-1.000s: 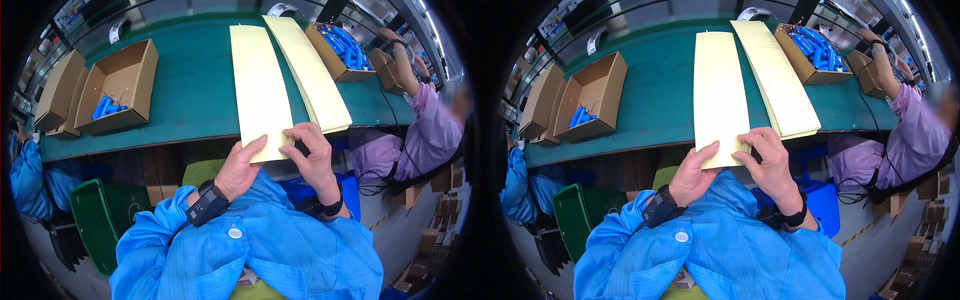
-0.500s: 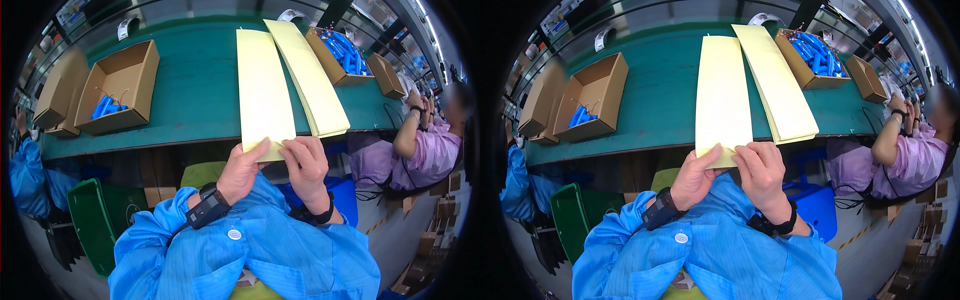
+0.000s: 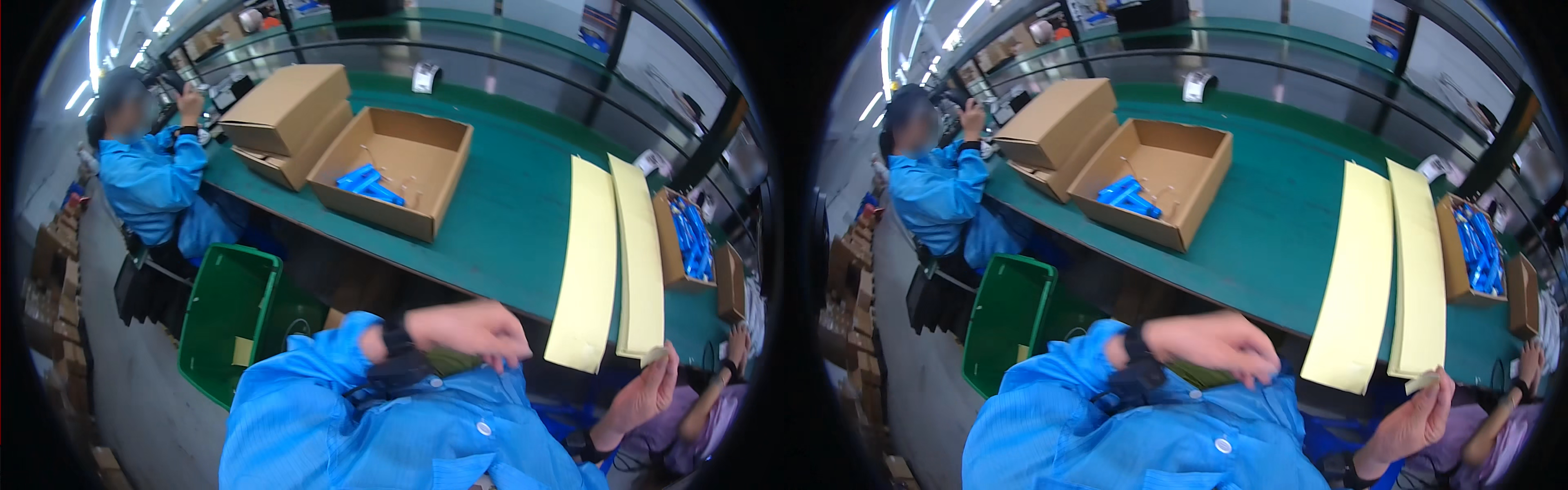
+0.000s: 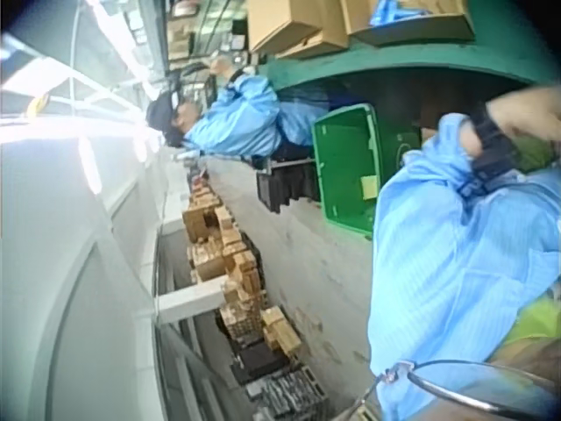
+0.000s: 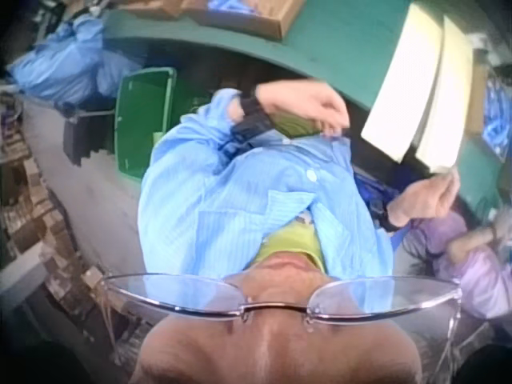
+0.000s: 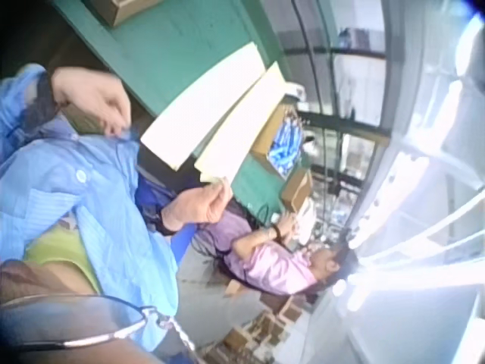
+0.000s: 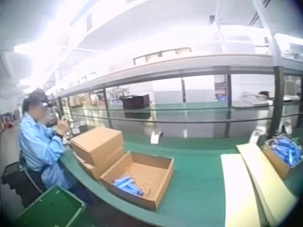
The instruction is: Wrapping blue cylindrical batteries with yellow adhesive tape on an assembly line.
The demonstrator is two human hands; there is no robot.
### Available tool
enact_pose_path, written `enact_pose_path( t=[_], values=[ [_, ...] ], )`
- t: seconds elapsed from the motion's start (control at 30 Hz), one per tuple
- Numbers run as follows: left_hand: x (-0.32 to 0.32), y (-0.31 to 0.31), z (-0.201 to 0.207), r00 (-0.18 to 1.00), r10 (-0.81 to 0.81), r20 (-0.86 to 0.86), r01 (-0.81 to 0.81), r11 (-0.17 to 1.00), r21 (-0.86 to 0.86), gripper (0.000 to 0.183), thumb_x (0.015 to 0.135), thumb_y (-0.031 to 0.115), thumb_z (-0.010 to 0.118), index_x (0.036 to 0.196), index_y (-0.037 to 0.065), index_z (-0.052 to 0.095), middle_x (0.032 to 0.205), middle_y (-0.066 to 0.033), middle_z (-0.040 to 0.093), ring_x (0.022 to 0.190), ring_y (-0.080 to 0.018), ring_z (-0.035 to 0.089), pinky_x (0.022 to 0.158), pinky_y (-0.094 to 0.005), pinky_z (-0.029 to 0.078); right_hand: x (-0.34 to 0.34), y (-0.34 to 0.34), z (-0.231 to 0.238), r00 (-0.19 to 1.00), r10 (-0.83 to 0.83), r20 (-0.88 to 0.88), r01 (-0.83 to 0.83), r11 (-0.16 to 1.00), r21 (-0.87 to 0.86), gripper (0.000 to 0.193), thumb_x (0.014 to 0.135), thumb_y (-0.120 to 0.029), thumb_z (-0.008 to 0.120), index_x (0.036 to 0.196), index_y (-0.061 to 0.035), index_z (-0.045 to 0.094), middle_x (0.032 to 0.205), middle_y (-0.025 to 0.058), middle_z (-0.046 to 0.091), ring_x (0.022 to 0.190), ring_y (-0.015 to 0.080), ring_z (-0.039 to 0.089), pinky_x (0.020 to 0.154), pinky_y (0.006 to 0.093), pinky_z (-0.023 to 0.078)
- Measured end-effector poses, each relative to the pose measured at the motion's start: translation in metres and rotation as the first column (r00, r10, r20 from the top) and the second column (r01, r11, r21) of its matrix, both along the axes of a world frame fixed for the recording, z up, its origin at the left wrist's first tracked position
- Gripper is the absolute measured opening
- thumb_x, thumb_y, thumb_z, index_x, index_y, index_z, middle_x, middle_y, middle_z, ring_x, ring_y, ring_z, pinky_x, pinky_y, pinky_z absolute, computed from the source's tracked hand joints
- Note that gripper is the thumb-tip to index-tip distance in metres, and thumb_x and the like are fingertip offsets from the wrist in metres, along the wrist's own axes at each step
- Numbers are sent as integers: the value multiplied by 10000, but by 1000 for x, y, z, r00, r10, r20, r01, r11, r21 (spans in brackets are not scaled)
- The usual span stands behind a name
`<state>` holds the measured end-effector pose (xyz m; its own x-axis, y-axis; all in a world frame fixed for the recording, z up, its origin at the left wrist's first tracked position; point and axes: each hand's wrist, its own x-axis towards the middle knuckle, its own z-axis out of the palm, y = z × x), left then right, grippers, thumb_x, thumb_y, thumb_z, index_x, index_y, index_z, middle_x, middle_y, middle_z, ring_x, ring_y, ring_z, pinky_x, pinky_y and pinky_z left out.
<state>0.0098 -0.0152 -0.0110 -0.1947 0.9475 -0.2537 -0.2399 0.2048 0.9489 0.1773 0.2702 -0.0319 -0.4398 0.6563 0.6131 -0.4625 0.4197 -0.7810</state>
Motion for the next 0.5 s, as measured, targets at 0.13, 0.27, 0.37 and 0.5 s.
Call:
enact_pose_path(
  t=[0.13,0.27,0.37,0.5],
  values=[
    [-73,-90,62,556,697,-452,-673,697,247,166,901,95,536,985,-23,615,832,-89,659,742,-150,638,672,-256,519,-4,-13,-1,998,8,61,-1,992,-124,223,919,-7,481,1098,81,580,1085,101,586,998,149,535,909,270,402],
    [-169,-150,43,76,-244,-967,-895,411,-174,183,761,163,572,819,35,690,844,-208,657,824,-356,641,734,-420,516,-17,-25,2,977,107,182,-99,994,-53,193,880,39,500,1033,82,608,984,71,568,909,126,517,826,227,394],
    [-191,-142,26,142,-379,-914,-895,346,-283,216,766,195,581,867,37,687,907,-202,659,878,-337,642,763,-423,517,-24,-45,15,976,105,193,-109,994,11,176,856,57,525,1005,83,615,914,60,544,859,120,504,792,212,387],
    [-209,-155,22,184,-407,-895,-816,444,-370,294,776,252,598,940,20,671,958,-201,654,890,-343,637,772,-421,508,-14,-41,16,969,81,233,-95,994,48,155,855,53,535,987,84,612,894,62,542,840,121,507,792,219,388]
  ],
)
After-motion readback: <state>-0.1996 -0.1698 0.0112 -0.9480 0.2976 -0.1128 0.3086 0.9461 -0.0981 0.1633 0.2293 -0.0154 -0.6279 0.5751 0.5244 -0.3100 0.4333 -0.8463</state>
